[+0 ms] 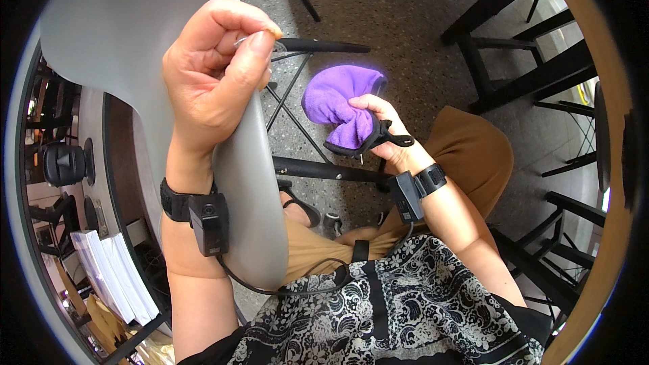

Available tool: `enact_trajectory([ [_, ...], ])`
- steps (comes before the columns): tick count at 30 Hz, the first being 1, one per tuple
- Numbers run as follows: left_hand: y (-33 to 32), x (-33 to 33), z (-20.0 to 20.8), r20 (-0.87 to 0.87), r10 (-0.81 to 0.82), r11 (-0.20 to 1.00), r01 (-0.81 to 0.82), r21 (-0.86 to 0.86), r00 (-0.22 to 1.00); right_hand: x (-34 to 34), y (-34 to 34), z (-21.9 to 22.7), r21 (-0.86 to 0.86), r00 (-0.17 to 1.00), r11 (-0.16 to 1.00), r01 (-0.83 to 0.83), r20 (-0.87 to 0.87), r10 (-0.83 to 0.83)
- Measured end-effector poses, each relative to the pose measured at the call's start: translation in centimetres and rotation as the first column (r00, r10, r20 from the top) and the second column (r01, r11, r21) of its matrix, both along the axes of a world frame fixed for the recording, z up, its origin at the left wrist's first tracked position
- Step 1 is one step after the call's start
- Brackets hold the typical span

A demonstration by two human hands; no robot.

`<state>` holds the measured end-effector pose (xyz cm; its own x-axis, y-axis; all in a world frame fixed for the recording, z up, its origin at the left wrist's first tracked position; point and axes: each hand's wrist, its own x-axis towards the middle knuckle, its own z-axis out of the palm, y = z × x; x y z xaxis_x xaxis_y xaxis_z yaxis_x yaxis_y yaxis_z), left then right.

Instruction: The person cleans a white plastic chair with a purple cloth. They wipe the seat, backrest, and metal legs of the chair while kneeling on the floor. The person also wipes the underside of the chair and the table edge.

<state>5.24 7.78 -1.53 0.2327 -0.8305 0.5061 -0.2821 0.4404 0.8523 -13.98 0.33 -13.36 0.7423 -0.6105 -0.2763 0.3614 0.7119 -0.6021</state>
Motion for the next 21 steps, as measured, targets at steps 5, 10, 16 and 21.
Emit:
enact_trajectory([
  [5,0.0,0.2,0.0,0.008,-0.023,0.999,0.024,-0.028,1.000,3.0,-1.3,-3.5,-0.480,0.972,0.863,-0.159,-0.228,0.052],
  [10,-0.1,0.1,-0.2,0.001,-0.023,0.999,0.023,-0.037,1.000,5.2,0.6,-4.8,-0.925,0.900,-0.050,-0.376,-0.351,-0.260],
  [16,0.1,0.1,-0.2,0.021,-0.046,0.998,0.046,-0.034,0.999,0.7,1.4,-5.4,-0.793,0.814,-0.198,-0.576,-0.578,-0.051],
  [21,0.2,0.0,-0.1,0.011,-0.027,0.999,0.027,-0.029,1.000,2.6,0.5,-4.2,-0.874,0.883,-0.128,-0.469,-0.461,-0.088],
])
